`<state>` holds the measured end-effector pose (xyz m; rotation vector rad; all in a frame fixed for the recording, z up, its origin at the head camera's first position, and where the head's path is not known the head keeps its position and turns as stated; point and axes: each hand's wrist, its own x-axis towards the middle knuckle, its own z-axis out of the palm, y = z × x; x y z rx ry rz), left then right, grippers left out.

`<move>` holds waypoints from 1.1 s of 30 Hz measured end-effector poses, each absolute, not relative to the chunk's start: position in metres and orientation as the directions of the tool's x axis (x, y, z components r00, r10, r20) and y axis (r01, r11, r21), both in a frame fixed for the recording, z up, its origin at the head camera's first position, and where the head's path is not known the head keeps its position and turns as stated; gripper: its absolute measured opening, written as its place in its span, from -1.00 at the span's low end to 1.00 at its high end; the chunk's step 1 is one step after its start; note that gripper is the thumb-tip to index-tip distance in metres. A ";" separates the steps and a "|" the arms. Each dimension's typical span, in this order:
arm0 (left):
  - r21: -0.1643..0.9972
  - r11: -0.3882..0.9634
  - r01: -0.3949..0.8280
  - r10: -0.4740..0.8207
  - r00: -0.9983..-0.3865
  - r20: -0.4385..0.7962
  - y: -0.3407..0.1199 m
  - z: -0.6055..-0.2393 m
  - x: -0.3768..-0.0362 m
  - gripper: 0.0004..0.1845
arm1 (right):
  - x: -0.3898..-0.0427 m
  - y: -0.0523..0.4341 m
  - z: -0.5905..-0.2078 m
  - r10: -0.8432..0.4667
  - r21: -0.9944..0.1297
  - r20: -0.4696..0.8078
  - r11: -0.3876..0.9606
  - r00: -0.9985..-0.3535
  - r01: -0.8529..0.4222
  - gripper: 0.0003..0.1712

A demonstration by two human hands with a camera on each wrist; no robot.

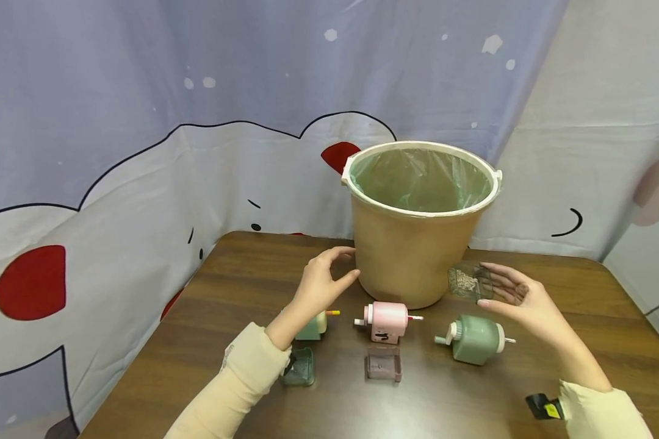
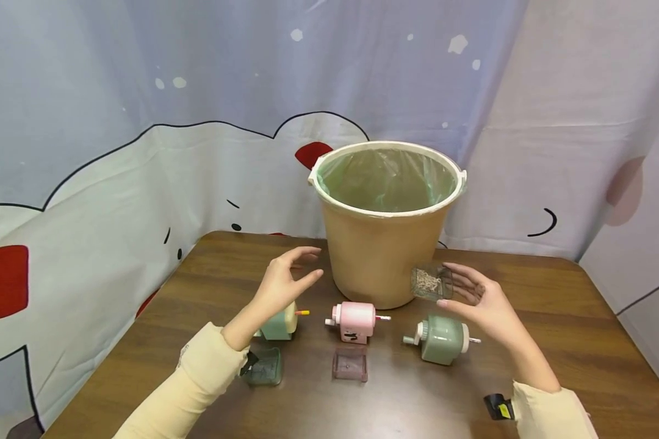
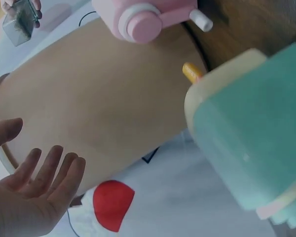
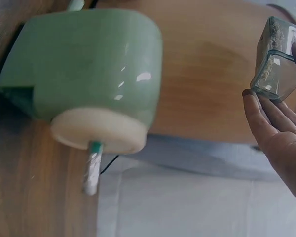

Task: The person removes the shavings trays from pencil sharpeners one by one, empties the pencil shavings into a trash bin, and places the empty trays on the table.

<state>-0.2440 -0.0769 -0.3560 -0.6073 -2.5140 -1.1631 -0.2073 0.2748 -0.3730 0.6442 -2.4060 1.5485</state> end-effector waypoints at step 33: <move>0.520 0.768 0.372 0.096 -0.871 0.481 -0.055 -0.249 -0.333 -0.59 | -0.185 0.228 -0.307 -0.366 -0.773 0.424 0.331 -0.828 -0.542 -0.32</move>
